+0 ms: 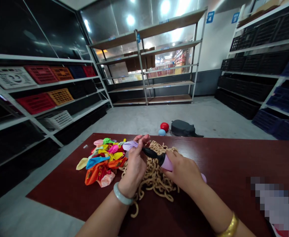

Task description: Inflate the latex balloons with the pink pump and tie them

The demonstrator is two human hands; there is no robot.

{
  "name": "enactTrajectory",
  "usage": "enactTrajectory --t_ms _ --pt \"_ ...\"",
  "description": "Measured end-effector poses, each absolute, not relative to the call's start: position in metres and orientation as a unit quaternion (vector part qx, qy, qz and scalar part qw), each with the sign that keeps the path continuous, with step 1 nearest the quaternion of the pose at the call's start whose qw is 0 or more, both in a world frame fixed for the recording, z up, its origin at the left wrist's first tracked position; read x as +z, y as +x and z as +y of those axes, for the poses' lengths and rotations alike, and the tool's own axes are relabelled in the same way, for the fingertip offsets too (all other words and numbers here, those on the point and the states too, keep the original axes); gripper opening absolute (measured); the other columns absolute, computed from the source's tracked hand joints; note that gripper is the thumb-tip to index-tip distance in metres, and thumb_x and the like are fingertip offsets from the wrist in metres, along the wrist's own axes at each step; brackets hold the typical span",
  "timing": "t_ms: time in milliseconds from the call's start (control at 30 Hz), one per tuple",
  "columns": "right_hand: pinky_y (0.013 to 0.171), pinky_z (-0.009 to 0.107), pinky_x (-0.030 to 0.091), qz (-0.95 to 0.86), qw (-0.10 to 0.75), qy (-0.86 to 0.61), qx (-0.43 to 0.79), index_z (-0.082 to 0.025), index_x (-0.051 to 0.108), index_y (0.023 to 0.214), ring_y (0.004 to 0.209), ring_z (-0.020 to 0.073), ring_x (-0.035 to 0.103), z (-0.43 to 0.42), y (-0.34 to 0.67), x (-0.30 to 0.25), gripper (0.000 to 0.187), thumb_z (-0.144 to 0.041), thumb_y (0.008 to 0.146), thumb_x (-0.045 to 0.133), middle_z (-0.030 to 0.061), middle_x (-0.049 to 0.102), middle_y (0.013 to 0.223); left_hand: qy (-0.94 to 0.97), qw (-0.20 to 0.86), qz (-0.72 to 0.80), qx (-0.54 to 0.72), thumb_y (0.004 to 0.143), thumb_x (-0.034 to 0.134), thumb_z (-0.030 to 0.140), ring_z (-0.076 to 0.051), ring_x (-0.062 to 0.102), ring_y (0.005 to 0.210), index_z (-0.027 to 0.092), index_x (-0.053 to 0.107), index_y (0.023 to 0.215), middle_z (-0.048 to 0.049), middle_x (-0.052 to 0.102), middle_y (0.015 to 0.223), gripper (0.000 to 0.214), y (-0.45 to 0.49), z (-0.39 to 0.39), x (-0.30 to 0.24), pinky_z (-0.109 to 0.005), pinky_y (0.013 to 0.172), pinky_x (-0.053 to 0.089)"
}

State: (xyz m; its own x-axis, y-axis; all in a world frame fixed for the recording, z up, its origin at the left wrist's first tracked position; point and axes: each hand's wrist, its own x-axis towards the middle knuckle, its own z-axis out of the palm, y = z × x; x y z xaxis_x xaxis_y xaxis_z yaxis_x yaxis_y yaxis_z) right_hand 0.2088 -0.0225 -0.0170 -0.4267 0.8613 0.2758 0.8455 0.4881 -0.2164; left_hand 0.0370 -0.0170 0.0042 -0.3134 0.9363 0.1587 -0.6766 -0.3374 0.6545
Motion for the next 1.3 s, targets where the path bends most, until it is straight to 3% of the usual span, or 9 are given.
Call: enactTrajectory --t_ms 233,433,633,700,800,967,1100,1300 --pt "0.072 0.036 0.047 -0.845 0.176 -0.504 0.024 -0.025 0.048 0.121 0.098 0.0276 0.064 -0.021 0.209 -0.016 0.047 -0.045 0.08 0.055 0.0086 0.062 0.119 0.253 0.537 0.228 0.772 0.082 0.067 0.022 -0.021 0.066 0.1 0.019 0.054 0.11 -0.0091 0.07 0.103 0.031 0.039 -0.018 0.005 -0.037 0.097 0.042" --pt "0.072 0.035 0.048 -0.847 0.181 -0.5 0.005 -0.026 0.045 0.123 0.101 0.0276 0.063 -0.021 0.213 -0.015 0.048 -0.041 0.079 0.056 0.0068 0.06 0.126 0.232 0.583 0.229 0.744 0.081 0.068 0.025 -0.022 0.066 0.1 0.018 0.053 0.093 -0.0086 0.071 0.097 0.02 0.053 -0.02 -0.01 -0.041 0.1 0.04" --pt "0.067 0.034 0.047 -0.847 0.183 -0.499 -0.03 -0.027 0.048 0.125 0.095 0.027 0.065 -0.019 0.217 -0.014 0.048 -0.044 0.081 0.056 0.007 0.063 0.118 0.21 0.67 0.203 0.682 0.08 0.066 0.028 -0.027 0.061 0.109 0.019 0.055 0.085 -0.0111 0.067 0.112 0.015 0.056 -0.026 -0.01 -0.044 0.097 0.042" --pt "0.065 0.032 0.047 -0.847 0.184 -0.498 -0.038 -0.027 0.049 0.125 0.094 0.0265 0.064 -0.02 0.215 -0.012 0.048 -0.043 0.08 0.057 0.0075 0.064 0.116 0.198 0.698 0.187 0.662 0.081 0.064 0.029 -0.027 0.064 0.104 0.018 0.054 0.076 -0.0104 0.068 0.107 0.016 0.054 -0.027 -0.007 -0.043 0.094 0.044" --pt "0.067 0.031 0.047 -0.851 0.184 -0.491 -0.047 -0.026 0.049 0.126 0.096 0.0257 0.064 -0.023 0.211 -0.01 0.05 -0.039 0.079 0.06 0.0087 0.062 0.12 0.181 0.689 0.178 0.678 0.083 0.062 0.035 -0.021 0.066 0.083 0.018 0.048 0.064 -0.0061 0.068 0.083 0.03 0.053 -0.026 -0.006 -0.039 0.085 0.048" --pt "0.071 0.033 0.048 -0.858 0.17 -0.481 -0.057 -0.023 0.05 0.123 0.094 0.0257 0.063 -0.031 0.199 -0.013 0.049 -0.035 0.077 0.063 0.0092 0.064 0.114 0.141 0.653 0.192 0.719 0.082 0.065 0.037 -0.008 0.044 0.046 0.018 0.036 0.054 0.005 0.041 0.049 0.045 0.056 -0.025 -0.006 -0.027 0.063 0.045" --pt "0.07 0.033 0.047 -0.856 0.16 -0.488 -0.049 -0.02 0.052 0.119 0.088 0.025 0.065 -0.036 0.189 -0.015 0.043 -0.038 0.08 0.06 0.01 0.068 0.103 0.138 0.655 0.189 0.718 0.082 0.064 0.038 -0.006 0.03 0.038 0.019 0.027 0.051 0.0067 0.028 0.041 0.052 0.049 -0.024 0.003 -0.023 0.046 0.033" --pt "0.068 0.035 0.047 -0.86 0.151 -0.488 -0.004 -0.025 0.051 0.117 0.085 0.0264 0.067 -0.033 0.197 -0.018 0.041 -0.044 0.082 0.055 0.0068 0.07 0.099 0.115 0.599 0.158 0.776 0.084 0.063 0.033 -0.005 0.023 0.033 0.019 0.022 0.052 0.0079 0.023 0.039 0.053 -0.011 -0.01 0.021 -0.022 0.039 0.024"
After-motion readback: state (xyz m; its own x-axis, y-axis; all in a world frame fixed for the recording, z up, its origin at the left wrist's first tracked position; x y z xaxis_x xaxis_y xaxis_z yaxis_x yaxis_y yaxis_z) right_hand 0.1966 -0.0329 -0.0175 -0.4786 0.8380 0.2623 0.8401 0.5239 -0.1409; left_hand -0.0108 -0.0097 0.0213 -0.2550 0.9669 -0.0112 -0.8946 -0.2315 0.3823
